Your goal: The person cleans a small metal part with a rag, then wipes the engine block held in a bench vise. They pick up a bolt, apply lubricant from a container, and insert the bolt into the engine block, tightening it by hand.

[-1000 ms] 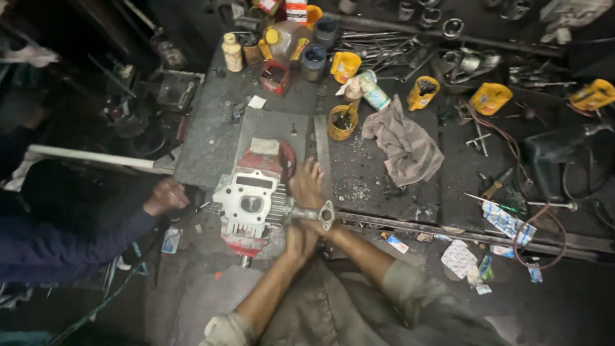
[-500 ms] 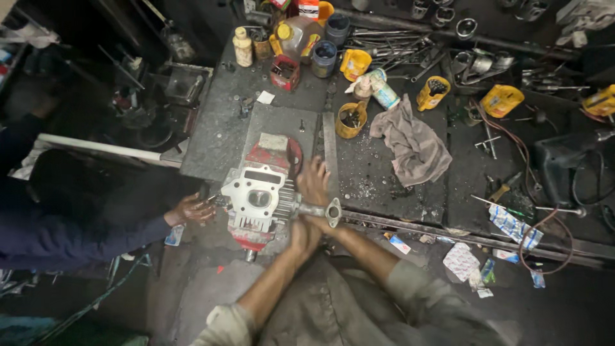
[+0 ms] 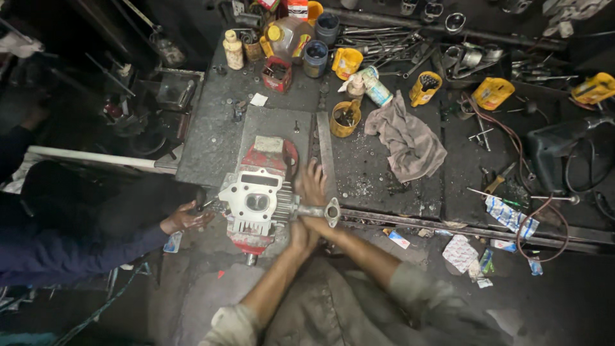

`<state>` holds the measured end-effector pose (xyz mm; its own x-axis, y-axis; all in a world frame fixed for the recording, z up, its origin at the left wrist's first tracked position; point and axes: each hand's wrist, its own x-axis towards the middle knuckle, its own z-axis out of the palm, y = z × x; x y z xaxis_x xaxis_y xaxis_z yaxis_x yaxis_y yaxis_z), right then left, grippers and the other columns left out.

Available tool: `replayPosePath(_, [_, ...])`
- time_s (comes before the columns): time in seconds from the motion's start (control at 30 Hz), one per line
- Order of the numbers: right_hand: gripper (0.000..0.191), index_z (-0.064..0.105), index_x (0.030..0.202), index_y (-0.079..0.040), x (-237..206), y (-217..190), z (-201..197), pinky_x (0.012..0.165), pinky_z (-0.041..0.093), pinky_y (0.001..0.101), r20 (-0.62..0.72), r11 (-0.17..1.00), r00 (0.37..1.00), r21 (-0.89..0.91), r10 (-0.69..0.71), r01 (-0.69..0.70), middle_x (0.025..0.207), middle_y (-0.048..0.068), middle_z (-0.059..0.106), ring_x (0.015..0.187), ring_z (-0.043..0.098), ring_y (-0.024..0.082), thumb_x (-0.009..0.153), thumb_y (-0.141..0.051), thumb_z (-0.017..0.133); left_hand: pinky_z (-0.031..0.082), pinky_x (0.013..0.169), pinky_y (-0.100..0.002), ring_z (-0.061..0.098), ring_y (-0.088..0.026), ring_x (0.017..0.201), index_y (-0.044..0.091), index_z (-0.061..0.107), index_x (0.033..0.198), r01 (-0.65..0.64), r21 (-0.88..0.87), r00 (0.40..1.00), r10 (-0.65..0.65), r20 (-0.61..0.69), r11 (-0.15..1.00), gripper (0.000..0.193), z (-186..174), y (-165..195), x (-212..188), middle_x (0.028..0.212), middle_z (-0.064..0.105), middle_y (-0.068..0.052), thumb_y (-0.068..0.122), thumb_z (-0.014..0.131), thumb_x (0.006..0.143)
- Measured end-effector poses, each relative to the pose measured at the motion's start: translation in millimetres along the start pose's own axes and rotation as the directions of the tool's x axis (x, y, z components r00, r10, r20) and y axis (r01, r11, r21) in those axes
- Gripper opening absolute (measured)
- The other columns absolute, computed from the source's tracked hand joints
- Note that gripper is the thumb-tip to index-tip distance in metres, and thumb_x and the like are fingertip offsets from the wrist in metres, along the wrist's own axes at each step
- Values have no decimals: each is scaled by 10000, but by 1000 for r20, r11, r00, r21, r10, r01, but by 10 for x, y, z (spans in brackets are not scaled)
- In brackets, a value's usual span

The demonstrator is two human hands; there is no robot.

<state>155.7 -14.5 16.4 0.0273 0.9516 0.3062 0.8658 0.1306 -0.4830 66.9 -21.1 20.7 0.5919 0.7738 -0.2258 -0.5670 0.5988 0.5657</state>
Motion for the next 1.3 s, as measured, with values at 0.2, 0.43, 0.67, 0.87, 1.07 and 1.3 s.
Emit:
replayPosePath(0.2, [586, 169, 1589, 63, -1, -271, -134, 1283, -1, 571, -66, 952, 955, 133, 288, -277, 1690, 326, 53, 1580, -38, 484, 1104, -202, 362, 260, 1280, -395, 224, -227, 1569, 43, 78, 1670, 246, -947, 959, 87, 269, 208, 674, 34, -29, 71, 1733, 204, -66, 482, 164, 1167])
replayPosePath(0.43, [594, 296, 1524, 59, -361, -370, -61, 1254, 93, 563, 154, 977, 967, 41, 202, -211, 1629, 337, 195, 1535, 100, 499, 1021, -199, 479, 229, 1223, -427, 224, -259, 1549, 121, 81, 1661, 19, -554, 955, 149, 257, 833, 705, -220, -103, 524, 1717, 163, -83, 444, 305, 1076])
replayPosePath(0.67, [602, 422, 1459, 54, 178, -222, -206, 1225, 188, 555, -226, 951, 929, -39, 292, -308, 1567, 347, 336, 1491, 237, 515, 939, -196, 596, 130, 1244, -403, 158, -215, 1586, 163, 153, 1694, 176, -379, 980, -126, 154, 908, 652, -531, -348, 247, 1724, 147, -65, 437, 309, 1122])
replayPosePath(0.87, [659, 428, 1486, 56, -476, -638, 110, 1242, 137, 585, 253, 944, 926, 103, 280, -313, 1617, 368, 272, 1524, 179, 550, 884, -169, 572, 150, 1239, -455, 218, -250, 1541, 195, 190, 1638, 94, -250, 983, -51, 174, 964, 646, -380, 119, 731, 1704, 207, -58, 467, 262, 1057])
replayPosePath(1.07, [631, 296, 1551, 101, 341, -268, -151, 1261, 34, 620, -220, 949, 924, 110, 312, -295, 1653, 344, 167, 1564, 61, 552, 1046, -227, 484, 309, 1176, -415, 360, -318, 1436, 12, 273, 1590, 251, -150, 959, -267, -99, 956, 660, -370, -36, -74, 1621, 317, -200, 424, 239, 1075])
replayPosePath(1.3, [638, 293, 1541, 64, -451, -551, 171, 1235, 18, 597, 308, 919, 905, 169, 294, -356, 1635, 369, 112, 1543, 22, 529, 1030, -253, 506, 263, 1191, -504, 296, -309, 1499, 133, 174, 1612, 100, -273, 985, -55, 165, 957, 668, -443, 179, 545, 1684, 185, -138, 442, 297, 1033])
